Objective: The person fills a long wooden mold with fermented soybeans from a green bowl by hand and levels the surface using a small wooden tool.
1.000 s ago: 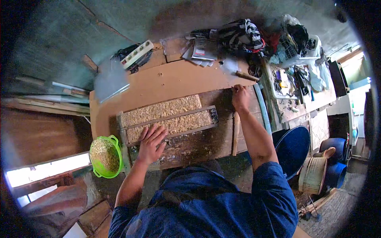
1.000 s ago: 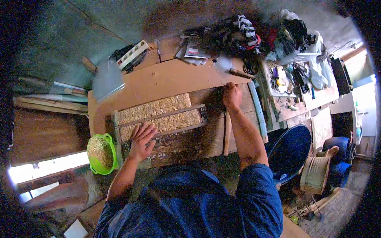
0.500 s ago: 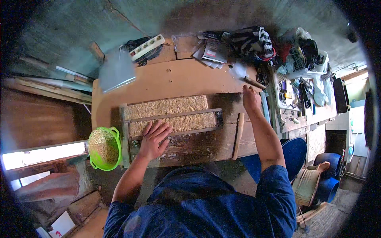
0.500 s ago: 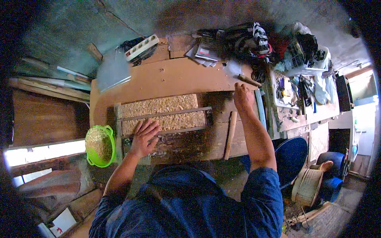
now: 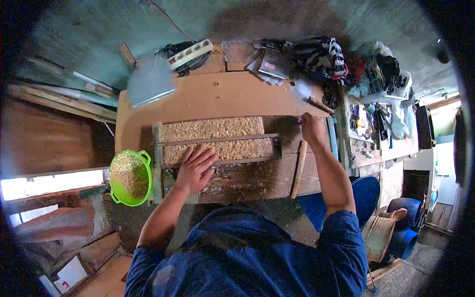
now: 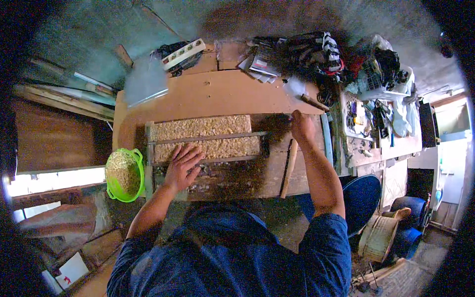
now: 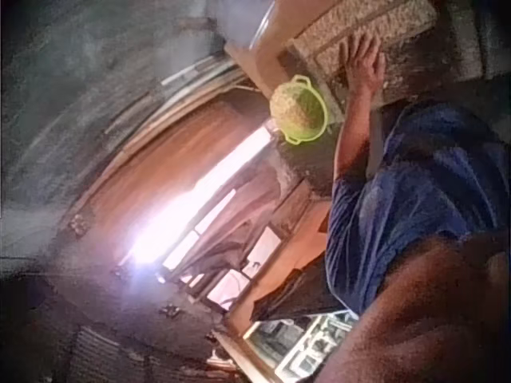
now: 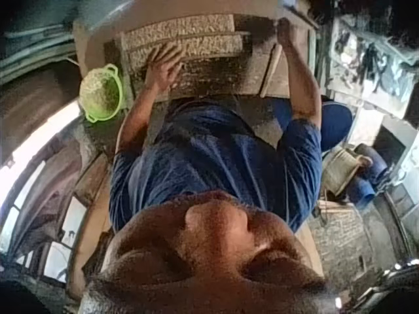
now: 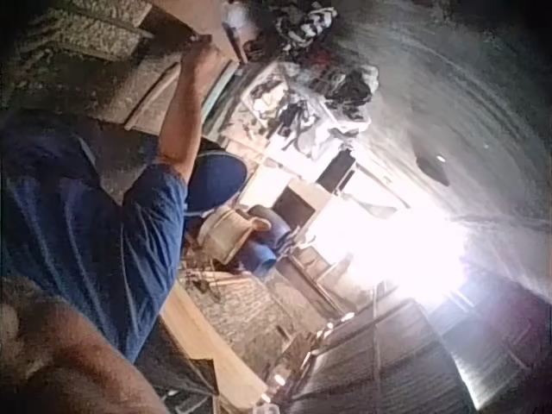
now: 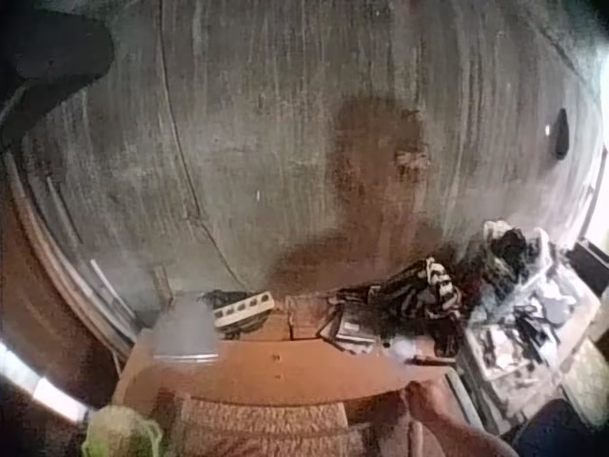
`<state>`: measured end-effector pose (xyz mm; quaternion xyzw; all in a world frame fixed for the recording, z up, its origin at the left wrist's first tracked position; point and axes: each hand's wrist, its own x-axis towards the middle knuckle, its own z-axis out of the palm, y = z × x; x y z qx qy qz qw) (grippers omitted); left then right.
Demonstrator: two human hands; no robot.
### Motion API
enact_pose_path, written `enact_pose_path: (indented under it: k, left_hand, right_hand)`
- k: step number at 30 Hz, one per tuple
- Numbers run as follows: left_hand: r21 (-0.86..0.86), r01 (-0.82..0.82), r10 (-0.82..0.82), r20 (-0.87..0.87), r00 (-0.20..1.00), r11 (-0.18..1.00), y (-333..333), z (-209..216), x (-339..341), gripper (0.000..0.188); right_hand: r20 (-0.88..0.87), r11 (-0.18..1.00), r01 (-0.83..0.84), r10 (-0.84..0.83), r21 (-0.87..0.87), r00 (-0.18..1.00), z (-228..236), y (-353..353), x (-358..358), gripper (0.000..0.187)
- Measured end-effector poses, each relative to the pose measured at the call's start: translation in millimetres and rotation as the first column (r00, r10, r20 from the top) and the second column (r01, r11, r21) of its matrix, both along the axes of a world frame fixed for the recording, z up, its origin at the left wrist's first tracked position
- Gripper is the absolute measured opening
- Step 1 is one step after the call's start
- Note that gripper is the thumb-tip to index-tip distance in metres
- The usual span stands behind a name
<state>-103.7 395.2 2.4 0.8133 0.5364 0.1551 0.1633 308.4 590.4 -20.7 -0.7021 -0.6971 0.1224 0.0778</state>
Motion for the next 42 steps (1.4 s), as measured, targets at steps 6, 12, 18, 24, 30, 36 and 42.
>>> enact_pose_path:
  k: [6, 12, 18, 24, 30, 36, 42]
  left_hand:
    - [0.003, 0.007, -0.007, 0.005, 1.0, 1.0, 0, 1, -1, 0.045]
    - [0.037, 0.01, -0.011, 0.023, 1.0, 0.999, -4, 0, -5, 0.043]
    - [0.043, 0.028, -0.031, 0.086, 0.996, 0.999, -2, -3, -7, 0.041]
    - [0.056, 0.08, -0.086, 0.101, 0.991, 0.995, -2, -5, -12, 0.045]
    - [-0.083, 0.12, -0.124, -0.038, 0.992, 0.989, -4, -9, -22, 0.056]
    - [0.118, 0.075, -0.099, 0.211, 0.972, 0.99, -5, -15, -19, 0.05]
    - [-0.123, 0.131, -0.133, -0.009, 0.991, 0.984, -3, -6, -22, 0.053]
  right_hand:
    - [-0.449, 0.979, 0.138, -0.057, 0.15, 0.892, 11, -35, 9, 0.02]
    - [-0.922, 0.935, 0.134, -0.348, -0.328, 0.168, 64, -100, -49, 0.011]
    - [-0.917, 0.939, 0.052, -0.342, -0.339, 0.205, 62, -145, -114, 0.012]
    - [-0.685, 0.991, -0.116, 0.13, 0.066, 0.717, 41, -162, -174, 0.014]
    - [-0.457, 0.958, -0.231, 0.283, 0.166, 0.843, 43, -160, -219, 0.016]
    - [-0.33, 0.918, -0.326, 0.386, 0.224, 0.861, 27, -154, -233, 0.012]
    - [-0.165, 0.908, -0.385, 0.41, 0.163, 0.897, 32, -153, -236, 0.011]
